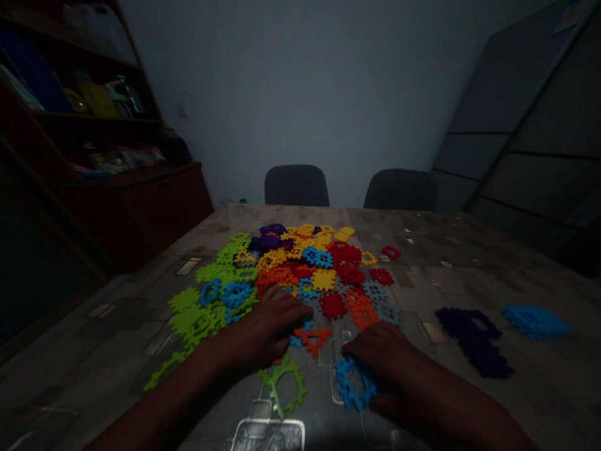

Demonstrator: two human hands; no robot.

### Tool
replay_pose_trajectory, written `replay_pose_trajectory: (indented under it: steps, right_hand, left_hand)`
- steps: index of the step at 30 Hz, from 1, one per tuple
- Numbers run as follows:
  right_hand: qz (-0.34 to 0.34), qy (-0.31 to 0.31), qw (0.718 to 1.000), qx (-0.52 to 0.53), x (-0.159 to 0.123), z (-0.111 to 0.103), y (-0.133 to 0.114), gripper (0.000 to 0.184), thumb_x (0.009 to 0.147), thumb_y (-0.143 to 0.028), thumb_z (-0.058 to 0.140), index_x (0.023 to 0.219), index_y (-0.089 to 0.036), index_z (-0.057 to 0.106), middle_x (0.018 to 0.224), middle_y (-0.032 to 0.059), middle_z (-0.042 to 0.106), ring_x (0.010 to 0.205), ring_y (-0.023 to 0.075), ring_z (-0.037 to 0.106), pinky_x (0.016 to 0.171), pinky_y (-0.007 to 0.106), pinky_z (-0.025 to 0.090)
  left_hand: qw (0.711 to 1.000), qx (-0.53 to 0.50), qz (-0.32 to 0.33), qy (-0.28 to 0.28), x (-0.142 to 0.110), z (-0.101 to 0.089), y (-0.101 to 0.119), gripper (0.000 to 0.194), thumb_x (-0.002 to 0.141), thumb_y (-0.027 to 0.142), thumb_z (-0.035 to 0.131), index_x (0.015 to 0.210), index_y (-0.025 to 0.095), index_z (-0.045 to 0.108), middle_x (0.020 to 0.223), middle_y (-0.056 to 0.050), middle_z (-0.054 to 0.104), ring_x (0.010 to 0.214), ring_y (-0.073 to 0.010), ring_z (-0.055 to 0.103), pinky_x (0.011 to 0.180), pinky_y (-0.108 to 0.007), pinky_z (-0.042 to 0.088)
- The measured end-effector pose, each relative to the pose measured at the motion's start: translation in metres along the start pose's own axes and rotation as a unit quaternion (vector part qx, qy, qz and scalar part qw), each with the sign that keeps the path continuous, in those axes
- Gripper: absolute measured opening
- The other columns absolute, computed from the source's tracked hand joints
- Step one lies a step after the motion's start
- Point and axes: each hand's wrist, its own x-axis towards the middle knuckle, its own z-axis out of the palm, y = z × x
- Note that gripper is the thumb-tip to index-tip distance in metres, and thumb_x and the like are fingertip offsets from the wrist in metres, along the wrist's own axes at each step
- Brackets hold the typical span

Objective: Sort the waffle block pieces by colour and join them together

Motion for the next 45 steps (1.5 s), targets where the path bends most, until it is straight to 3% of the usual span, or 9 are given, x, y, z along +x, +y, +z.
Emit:
replay_pose_trajectory:
  steps: [4,8,15,23,30,34,39,45]
  right_hand:
    - [0.045,0.003,0.999,-0.004,0.001,-0.010,-0.009,0.046,0.073,-0.007,0.070,0.115,-0.024,0.065,0.121,0.0061,0.066,0.116,0.0263,0.056,0.106,0.043,0.039]
    - [0.073,0.000,0.997,-0.029,0.003,-0.006,-0.013,0.037,0.075,-0.015,0.075,0.111,-0.021,0.067,0.116,0.0081,0.066,0.111,0.0291,0.057,0.101,0.046,0.041]
    - [0.047,0.006,0.998,-0.045,0.001,0.006,-0.009,0.041,0.074,-0.017,0.080,0.113,-0.022,0.068,0.121,0.0082,0.066,0.114,0.0299,0.055,0.102,0.047,0.041]
    - [0.038,-0.002,0.998,-0.041,0.002,-0.003,-0.016,0.050,0.072,-0.017,0.083,0.119,-0.023,0.066,0.120,0.0084,0.067,0.114,0.0303,0.056,0.103,0.047,0.042]
    - [0.085,0.096,0.989,-0.079,-0.005,-0.016,0.008,0.043,0.084,-0.014,0.069,0.126,-0.022,0.065,0.125,0.0120,0.067,0.115,0.0315,0.060,0.100,0.050,0.046]
    - [0.077,0.112,0.987,-0.084,-0.009,-0.020,0.020,0.038,0.089,-0.017,0.064,0.126,-0.023,0.065,0.121,0.0108,0.070,0.110,0.0292,0.064,0.098,0.048,0.048]
    - [0.083,0.135,0.983,-0.090,-0.014,-0.021,0.019,0.035,0.089,-0.017,0.063,0.123,-0.023,0.067,0.116,0.0106,0.072,0.104,0.0285,0.067,0.093,0.046,0.052]
    - [0.103,0.105,0.986,-0.078,-0.011,-0.025,0.009,0.026,0.089,-0.014,0.060,0.111,-0.023,0.070,0.107,0.0082,0.074,0.097,0.0270,0.069,0.087,0.042,0.053]
  left_hand:
    - [0.999,-0.032,-0.010,0.040,-0.005,0.002,-0.006,0.067,0.087,0.015,0.064,0.147,0.030,0.040,0.133,-0.005,0.055,0.123,-0.0257,0.048,0.112,-0.046,0.033]
    - [0.996,-0.049,-0.052,0.062,-0.007,-0.001,-0.006,0.063,0.091,0.029,0.066,0.148,0.028,0.039,0.136,-0.008,0.054,0.126,-0.0280,0.049,0.110,-0.046,0.039]
    - [0.986,-0.065,-0.099,0.113,-0.006,0.000,-0.001,0.062,0.091,0.028,0.063,0.149,0.031,0.039,0.144,-0.008,0.052,0.130,-0.0280,0.052,0.110,-0.046,0.043]
    - [0.975,-0.089,-0.106,0.172,-0.003,0.002,0.009,0.064,0.090,0.028,0.063,0.149,0.031,0.039,0.142,-0.008,0.055,0.125,-0.0264,0.056,0.107,-0.043,0.047]
    - [0.987,-0.103,-0.078,0.098,-0.005,0.022,0.060,0.079,0.087,0.029,0.070,0.154,0.036,0.027,0.146,-0.007,0.053,0.129,-0.0271,0.054,0.108,-0.042,0.048]
    - [0.991,-0.105,-0.061,0.060,0.004,0.037,0.081,0.087,0.085,0.028,0.071,0.156,0.036,0.022,0.144,-0.008,0.053,0.129,-0.0279,0.052,0.110,-0.043,0.046]
    - [0.995,-0.082,-0.058,0.030,0.012,0.058,0.083,0.091,0.084,0.033,0.073,0.158,0.033,0.019,0.145,-0.010,0.051,0.129,-0.0315,0.051,0.111,-0.048,0.044]
    - [0.993,-0.065,-0.068,0.072,-0.003,0.068,0.070,0.094,0.083,0.046,0.077,0.156,0.037,0.019,0.149,-0.010,0.049,0.131,-0.0356,0.048,0.109,-0.053,0.042]
